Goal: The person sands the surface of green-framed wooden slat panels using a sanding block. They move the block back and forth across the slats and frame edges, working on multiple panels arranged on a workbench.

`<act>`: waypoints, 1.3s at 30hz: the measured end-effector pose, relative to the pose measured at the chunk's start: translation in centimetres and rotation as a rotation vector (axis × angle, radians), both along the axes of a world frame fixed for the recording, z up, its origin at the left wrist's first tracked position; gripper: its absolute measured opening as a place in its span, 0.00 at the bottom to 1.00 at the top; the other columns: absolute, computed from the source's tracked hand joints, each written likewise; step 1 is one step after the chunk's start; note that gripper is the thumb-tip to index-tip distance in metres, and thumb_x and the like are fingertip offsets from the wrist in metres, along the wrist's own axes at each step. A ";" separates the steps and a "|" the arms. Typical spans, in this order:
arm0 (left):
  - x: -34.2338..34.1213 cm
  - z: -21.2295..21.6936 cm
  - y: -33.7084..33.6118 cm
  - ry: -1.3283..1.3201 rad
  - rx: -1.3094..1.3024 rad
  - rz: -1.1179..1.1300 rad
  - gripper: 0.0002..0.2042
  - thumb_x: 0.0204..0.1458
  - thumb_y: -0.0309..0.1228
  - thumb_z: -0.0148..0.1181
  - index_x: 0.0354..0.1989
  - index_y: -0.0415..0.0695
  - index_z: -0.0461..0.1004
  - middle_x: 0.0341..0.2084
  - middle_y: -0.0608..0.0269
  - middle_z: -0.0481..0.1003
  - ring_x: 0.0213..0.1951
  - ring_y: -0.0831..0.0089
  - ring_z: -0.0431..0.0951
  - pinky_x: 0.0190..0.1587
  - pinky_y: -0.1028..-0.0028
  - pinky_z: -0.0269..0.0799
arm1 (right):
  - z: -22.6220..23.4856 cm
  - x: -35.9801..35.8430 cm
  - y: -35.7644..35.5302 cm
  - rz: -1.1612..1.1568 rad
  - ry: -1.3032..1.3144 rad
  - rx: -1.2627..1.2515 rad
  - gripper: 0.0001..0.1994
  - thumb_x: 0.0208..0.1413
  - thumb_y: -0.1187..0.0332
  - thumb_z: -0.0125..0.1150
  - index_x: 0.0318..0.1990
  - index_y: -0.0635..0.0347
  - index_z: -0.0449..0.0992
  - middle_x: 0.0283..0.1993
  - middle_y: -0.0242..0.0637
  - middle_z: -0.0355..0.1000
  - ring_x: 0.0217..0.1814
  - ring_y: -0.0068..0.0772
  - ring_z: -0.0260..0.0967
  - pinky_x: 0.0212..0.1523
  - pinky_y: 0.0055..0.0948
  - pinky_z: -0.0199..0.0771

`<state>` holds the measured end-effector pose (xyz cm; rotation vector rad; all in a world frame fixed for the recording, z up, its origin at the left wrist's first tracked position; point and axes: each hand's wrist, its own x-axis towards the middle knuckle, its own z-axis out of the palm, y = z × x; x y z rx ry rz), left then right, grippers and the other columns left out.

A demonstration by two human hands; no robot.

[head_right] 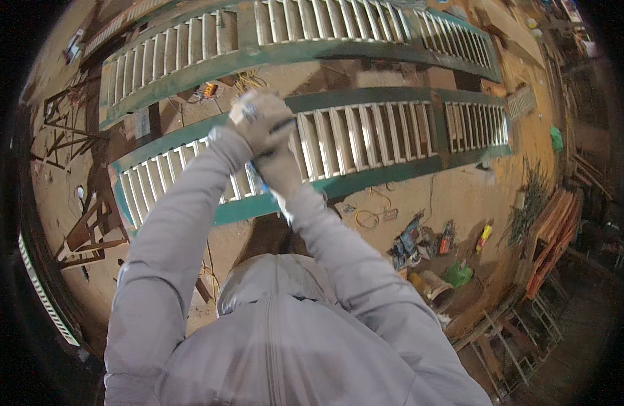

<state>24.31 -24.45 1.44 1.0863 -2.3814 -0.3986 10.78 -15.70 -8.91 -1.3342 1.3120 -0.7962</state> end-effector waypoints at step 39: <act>-2.8 0.1 7.0 -0.021 0.023 0.009 0.12 0.54 0.43 0.65 0.26 0.48 0.79 0.26 0.58 0.78 0.37 0.58 0.79 0.54 0.56 0.73 | 3.4 -3.3 8.3 0.097 0.144 0.221 0.27 0.58 0.67 0.67 0.63 0.64 0.69 0.55 0.56 0.76 0.59 0.54 0.75 0.57 0.47 0.76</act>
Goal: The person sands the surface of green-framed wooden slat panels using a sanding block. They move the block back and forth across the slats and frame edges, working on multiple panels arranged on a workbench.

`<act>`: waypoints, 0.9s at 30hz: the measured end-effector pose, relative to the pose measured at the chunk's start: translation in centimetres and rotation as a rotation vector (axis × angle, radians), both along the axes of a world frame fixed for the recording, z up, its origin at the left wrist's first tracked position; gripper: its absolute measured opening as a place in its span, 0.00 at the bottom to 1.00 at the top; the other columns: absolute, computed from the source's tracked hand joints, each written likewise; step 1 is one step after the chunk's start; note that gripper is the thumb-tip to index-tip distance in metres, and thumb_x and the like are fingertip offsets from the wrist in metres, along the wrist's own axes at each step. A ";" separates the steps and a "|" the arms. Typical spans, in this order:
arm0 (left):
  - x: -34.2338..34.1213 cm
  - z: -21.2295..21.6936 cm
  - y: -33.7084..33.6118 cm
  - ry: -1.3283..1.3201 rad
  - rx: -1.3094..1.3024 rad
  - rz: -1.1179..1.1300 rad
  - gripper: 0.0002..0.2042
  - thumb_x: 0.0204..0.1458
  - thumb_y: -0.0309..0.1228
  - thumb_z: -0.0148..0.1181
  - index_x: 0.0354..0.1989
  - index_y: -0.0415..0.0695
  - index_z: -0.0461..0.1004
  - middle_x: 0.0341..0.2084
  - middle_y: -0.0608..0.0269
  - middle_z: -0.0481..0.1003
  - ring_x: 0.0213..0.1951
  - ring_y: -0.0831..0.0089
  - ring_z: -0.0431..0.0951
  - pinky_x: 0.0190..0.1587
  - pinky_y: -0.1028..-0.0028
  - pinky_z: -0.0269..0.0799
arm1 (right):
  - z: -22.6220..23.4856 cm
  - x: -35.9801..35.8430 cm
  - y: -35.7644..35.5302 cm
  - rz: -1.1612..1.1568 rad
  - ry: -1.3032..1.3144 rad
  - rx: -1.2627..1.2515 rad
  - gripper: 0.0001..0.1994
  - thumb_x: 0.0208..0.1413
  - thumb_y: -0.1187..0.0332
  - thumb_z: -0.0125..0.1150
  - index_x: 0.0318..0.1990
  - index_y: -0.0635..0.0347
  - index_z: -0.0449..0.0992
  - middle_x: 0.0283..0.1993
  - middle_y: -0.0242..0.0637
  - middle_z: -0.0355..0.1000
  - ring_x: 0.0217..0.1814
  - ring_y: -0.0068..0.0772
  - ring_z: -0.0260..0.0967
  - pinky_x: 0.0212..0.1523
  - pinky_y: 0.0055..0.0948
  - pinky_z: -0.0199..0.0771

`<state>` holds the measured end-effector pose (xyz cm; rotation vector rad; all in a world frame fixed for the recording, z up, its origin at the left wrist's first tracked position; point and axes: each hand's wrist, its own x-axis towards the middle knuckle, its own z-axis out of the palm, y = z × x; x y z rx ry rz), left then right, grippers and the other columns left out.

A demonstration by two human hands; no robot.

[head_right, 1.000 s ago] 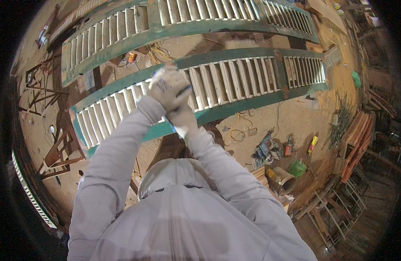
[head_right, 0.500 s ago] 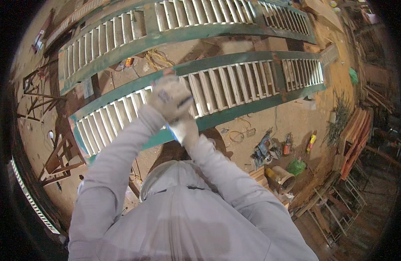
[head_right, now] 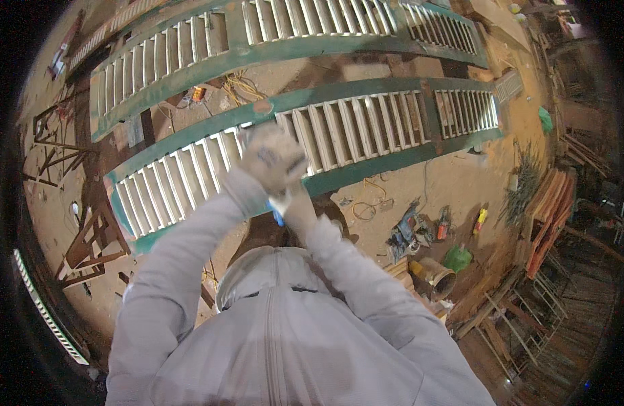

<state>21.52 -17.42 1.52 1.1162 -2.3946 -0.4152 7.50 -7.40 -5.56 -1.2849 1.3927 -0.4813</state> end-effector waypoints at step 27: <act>-0.6 1.3 3.4 0.017 0.072 0.050 0.12 0.54 0.45 0.63 0.28 0.51 0.81 0.25 0.60 0.80 0.37 0.58 0.82 0.58 0.59 0.70 | -1.0 -1.7 4.0 0.090 -0.084 -0.087 0.30 0.61 0.72 0.66 0.69 0.65 0.64 0.61 0.48 0.73 0.61 0.46 0.73 0.61 0.40 0.74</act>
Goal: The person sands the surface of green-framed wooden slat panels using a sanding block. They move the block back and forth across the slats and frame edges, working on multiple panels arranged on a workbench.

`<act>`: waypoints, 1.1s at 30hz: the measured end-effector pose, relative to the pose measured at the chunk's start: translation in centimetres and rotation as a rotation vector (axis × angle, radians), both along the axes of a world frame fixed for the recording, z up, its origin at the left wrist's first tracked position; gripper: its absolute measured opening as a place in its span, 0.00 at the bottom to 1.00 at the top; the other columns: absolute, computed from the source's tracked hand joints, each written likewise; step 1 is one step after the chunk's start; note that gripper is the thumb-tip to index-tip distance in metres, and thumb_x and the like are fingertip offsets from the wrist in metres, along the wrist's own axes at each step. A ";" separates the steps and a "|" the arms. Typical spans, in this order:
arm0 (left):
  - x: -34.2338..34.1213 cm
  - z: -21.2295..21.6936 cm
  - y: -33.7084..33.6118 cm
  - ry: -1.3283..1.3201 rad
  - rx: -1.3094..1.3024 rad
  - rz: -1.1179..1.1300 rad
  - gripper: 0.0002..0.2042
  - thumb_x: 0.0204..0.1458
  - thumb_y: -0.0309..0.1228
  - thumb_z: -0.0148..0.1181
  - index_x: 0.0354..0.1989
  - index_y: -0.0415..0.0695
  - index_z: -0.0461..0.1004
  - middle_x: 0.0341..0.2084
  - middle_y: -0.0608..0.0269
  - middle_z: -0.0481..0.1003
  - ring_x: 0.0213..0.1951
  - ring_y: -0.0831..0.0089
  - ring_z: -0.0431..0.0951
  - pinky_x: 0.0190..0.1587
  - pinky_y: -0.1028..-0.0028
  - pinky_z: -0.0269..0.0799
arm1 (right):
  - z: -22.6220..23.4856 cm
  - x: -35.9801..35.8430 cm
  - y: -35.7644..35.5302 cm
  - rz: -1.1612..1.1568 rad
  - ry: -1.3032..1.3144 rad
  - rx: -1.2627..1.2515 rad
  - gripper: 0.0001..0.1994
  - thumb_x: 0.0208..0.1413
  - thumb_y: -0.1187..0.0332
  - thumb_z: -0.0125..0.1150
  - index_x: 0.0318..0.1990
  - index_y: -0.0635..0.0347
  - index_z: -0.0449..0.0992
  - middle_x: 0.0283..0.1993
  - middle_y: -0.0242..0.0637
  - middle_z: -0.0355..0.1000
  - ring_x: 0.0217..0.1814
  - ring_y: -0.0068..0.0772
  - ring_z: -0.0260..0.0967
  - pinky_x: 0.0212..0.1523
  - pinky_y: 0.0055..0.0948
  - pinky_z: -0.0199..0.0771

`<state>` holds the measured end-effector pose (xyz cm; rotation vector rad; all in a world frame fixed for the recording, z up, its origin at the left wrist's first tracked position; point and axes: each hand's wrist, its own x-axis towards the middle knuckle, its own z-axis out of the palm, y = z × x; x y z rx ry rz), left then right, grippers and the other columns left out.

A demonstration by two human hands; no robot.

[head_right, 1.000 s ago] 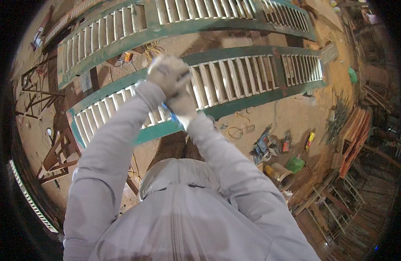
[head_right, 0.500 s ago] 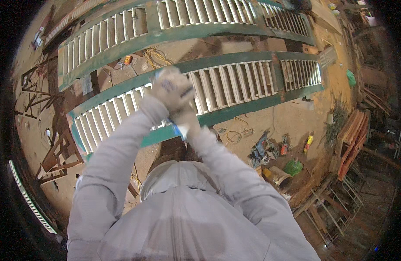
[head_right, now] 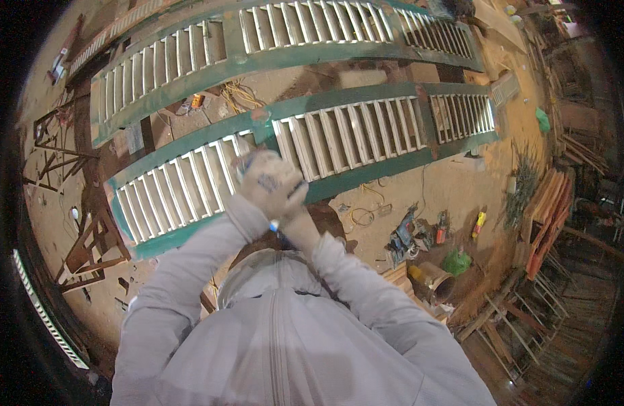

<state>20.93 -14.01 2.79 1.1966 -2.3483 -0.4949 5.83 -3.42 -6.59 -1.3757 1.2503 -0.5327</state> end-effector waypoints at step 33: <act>2.7 -1.0 -7.5 -0.113 0.074 0.106 0.13 0.57 0.44 0.61 0.33 0.47 0.83 0.30 0.55 0.82 0.38 0.52 0.81 0.59 0.55 0.70 | 1.4 4.2 -10.4 0.036 0.113 -0.139 0.28 0.60 0.64 0.68 0.64 0.65 0.69 0.61 0.57 0.75 0.63 0.55 0.74 0.63 0.43 0.73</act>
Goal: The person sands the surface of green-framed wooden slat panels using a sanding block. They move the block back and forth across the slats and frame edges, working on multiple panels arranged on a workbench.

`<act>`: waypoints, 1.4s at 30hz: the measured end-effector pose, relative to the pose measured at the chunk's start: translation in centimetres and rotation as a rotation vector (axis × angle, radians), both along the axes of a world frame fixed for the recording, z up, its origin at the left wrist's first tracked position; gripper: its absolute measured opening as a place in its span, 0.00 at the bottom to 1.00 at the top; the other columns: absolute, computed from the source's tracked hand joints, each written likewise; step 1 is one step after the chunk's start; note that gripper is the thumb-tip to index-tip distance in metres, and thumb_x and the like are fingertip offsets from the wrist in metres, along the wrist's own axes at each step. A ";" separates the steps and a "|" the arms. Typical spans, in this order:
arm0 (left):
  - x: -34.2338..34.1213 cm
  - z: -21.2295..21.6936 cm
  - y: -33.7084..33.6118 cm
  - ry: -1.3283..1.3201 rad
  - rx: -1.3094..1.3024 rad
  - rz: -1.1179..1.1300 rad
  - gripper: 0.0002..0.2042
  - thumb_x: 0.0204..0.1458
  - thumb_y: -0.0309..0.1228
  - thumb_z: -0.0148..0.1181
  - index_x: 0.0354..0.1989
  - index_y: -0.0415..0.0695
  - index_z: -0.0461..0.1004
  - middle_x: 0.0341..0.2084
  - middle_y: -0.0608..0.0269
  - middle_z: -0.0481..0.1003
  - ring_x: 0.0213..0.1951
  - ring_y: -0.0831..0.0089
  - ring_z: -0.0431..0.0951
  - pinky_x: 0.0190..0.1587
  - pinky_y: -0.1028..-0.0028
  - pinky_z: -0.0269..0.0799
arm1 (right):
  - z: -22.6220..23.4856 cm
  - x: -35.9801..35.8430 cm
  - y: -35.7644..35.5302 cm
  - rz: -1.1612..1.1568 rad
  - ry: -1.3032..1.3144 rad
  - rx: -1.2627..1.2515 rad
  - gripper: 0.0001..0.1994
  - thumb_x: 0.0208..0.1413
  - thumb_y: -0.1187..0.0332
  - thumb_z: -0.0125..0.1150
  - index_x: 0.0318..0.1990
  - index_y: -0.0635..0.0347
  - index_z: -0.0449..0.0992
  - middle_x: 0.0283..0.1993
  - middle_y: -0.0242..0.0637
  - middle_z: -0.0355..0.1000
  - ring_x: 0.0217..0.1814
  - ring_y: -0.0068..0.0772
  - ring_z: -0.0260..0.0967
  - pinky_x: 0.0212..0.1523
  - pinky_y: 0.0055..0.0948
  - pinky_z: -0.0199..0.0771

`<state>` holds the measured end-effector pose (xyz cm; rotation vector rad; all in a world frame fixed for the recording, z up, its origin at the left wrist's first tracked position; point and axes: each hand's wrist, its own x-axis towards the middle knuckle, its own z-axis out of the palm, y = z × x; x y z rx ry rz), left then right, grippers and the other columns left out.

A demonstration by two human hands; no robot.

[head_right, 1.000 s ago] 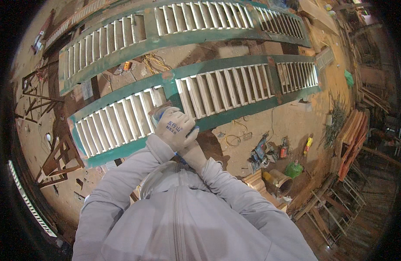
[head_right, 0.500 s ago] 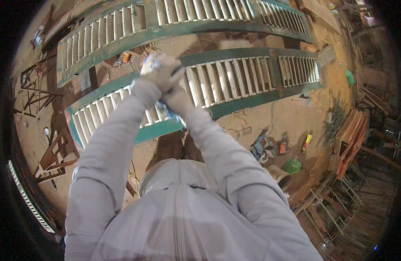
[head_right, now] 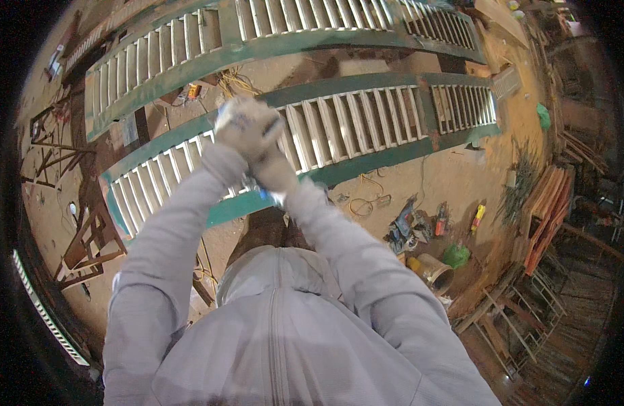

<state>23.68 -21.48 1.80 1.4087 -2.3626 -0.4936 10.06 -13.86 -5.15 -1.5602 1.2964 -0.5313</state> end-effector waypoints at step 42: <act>-3.5 0.7 13.5 0.226 -0.081 -0.041 0.11 0.51 0.41 0.65 0.25 0.48 0.78 0.23 0.59 0.77 0.32 0.59 0.79 0.52 0.56 0.73 | 1.0 -5.9 15.8 0.354 0.380 -0.193 0.21 0.61 0.65 0.58 0.61 0.62 0.74 0.59 0.57 0.73 0.61 0.62 0.71 0.62 0.54 0.70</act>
